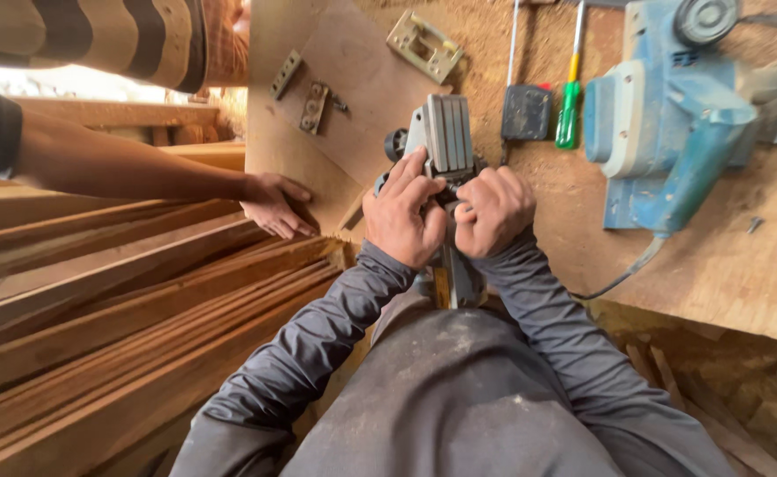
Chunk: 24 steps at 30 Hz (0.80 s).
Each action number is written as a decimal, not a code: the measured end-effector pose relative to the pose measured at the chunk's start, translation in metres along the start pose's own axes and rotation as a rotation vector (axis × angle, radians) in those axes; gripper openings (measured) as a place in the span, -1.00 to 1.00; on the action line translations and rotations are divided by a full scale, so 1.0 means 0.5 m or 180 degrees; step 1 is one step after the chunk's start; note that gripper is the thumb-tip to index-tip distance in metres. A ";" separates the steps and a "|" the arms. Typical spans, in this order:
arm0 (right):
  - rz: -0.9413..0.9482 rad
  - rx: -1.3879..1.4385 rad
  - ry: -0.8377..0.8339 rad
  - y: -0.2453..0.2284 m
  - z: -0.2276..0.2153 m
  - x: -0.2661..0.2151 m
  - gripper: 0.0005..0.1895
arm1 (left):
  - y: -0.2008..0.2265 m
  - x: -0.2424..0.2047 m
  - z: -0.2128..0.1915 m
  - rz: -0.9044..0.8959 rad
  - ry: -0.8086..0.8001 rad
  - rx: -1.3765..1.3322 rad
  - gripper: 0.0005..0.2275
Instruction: The person disassembles and adjusts a handheld power planer on a wooden workbench, using a screwdriver and a small wrench to remove screws and tighten internal components before reassembling the tool.
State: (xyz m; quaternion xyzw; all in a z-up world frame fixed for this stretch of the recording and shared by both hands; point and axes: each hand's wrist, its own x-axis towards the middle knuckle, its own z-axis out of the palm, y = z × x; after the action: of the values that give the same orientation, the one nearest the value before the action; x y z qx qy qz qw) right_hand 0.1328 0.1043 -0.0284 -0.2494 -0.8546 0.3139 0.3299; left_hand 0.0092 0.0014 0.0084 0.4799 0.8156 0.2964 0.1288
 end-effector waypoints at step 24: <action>-0.0190 0.0489 -0.0606 0.107 -0.074 -0.034 -0.77 | -0.021 0.009 -0.003 0.0315 -0.0154 -0.0025 -0.71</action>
State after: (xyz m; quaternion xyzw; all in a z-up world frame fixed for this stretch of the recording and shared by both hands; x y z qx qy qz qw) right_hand 0.1825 0.1438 -0.0512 -0.1669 -0.8626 0.3907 0.2746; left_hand -0.0011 0.0008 0.0037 0.5262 0.7864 0.2939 0.1355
